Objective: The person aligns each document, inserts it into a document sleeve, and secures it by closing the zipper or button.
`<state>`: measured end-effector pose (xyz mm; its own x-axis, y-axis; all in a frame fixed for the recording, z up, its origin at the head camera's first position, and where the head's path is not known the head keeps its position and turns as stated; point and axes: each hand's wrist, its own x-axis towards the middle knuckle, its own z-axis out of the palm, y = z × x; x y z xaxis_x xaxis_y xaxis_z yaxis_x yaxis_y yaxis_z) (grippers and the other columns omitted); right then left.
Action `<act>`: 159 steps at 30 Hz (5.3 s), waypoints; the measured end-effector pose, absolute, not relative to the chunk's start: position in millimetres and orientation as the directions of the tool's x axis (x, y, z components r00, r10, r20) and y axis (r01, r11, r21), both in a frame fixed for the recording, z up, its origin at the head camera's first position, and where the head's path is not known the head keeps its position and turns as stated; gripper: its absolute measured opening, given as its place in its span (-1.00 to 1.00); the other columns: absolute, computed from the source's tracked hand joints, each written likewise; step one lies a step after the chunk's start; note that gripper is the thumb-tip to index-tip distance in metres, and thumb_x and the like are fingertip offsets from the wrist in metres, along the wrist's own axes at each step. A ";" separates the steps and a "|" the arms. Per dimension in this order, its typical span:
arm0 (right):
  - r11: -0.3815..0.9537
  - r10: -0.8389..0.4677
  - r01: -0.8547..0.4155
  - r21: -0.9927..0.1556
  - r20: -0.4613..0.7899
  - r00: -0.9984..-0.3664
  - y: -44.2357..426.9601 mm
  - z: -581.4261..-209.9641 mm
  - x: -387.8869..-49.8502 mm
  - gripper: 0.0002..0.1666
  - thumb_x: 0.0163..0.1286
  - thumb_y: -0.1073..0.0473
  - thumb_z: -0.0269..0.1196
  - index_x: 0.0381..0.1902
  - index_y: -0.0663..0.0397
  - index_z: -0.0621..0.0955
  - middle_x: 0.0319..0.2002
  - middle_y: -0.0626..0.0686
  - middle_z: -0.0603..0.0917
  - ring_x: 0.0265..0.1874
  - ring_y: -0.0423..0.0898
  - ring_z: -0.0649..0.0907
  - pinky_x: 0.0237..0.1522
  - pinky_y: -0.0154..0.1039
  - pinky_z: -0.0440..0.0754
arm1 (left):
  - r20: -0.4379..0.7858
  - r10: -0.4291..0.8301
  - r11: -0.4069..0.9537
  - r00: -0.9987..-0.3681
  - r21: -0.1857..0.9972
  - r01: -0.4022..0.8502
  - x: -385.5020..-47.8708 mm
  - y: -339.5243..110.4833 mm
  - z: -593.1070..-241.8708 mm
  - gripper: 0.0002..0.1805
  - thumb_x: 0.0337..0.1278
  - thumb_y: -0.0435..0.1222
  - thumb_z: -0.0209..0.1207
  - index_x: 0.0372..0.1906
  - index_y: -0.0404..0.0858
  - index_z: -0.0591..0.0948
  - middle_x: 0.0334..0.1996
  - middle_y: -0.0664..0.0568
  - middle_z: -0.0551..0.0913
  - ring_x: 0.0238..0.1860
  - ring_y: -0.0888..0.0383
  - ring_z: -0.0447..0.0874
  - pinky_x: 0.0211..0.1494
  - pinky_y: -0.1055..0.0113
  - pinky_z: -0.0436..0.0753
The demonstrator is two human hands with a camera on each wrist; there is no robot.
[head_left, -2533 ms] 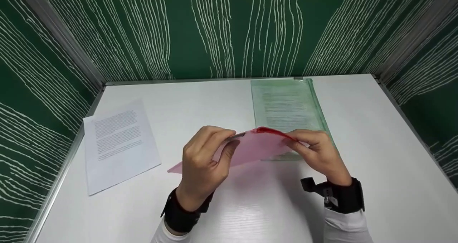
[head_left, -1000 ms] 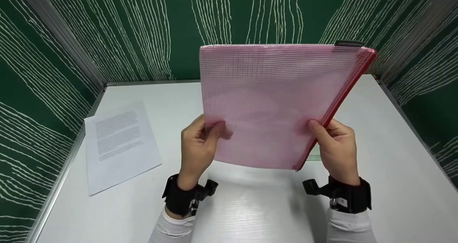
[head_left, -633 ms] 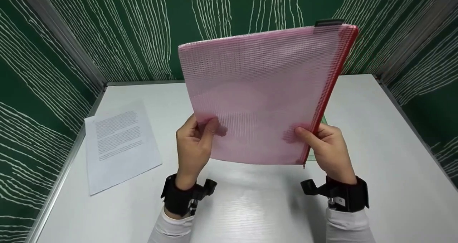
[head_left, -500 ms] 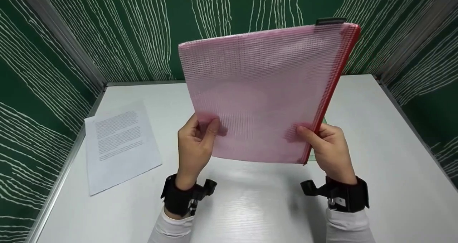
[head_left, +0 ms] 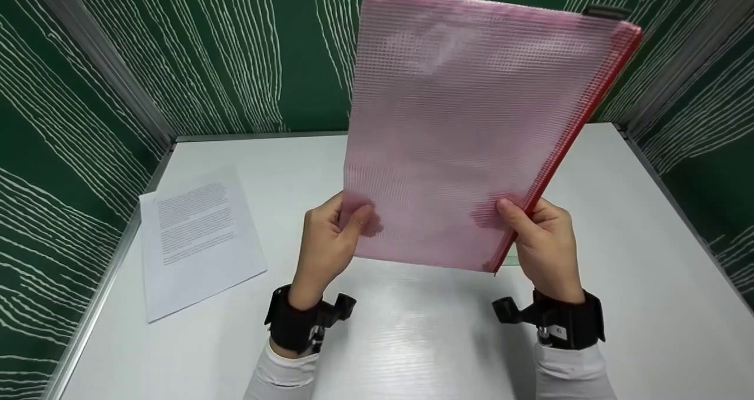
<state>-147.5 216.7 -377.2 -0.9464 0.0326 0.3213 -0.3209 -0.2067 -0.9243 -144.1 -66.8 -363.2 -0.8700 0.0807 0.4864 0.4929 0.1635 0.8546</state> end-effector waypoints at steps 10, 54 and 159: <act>0.159 -0.171 -0.150 -0.976 0.123 -0.978 216.1 -382.7 -150.3 -0.60 0.24 0.12 0.24 -0.04 0.26 0.57 -0.22 0.11 0.70 -0.28 -0.06 0.69 -0.22 -0.26 0.62 | 0.457 -0.149 0.249 -0.877 0.876 0.414 -136.2 -74.2 -342.1 -0.86 0.12 -0.42 0.15 -0.41 -0.48 0.56 -0.59 -0.22 0.58 -0.54 -0.01 0.66 -0.48 0.29 0.63; 0.491 -0.321 0.018 -0.871 -0.200 -0.926 154.9 -443.5 -170.7 -0.89 0.23 0.24 0.16 -0.38 0.20 0.56 -0.64 0.12 0.59 -0.75 -0.17 0.50 -0.68 -0.31 0.48 | 0.085 -0.267 0.664 -0.960 0.738 -0.119 -202.4 -126.8 -421.8 -0.56 0.07 -0.43 0.02 0.10 -0.48 0.38 -0.03 -0.36 0.54 -0.06 -0.22 0.56 -0.06 0.00 0.53; 0.354 -0.591 0.044 -0.934 -0.260 -0.764 -65.0 -469.1 -204.6 -0.37 0.21 0.11 0.18 0.25 0.15 0.37 0.13 0.15 0.52 -0.11 0.02 0.63 -0.17 -0.21 0.60 | -0.229 -0.415 0.865 -0.880 0.199 -0.460 -131.4 -307.7 -453.8 -0.32 0.08 0.06 0.07 -0.29 -0.62 0.57 -0.44 -0.39 0.54 -0.28 -0.35 0.42 -0.36 -0.01 0.35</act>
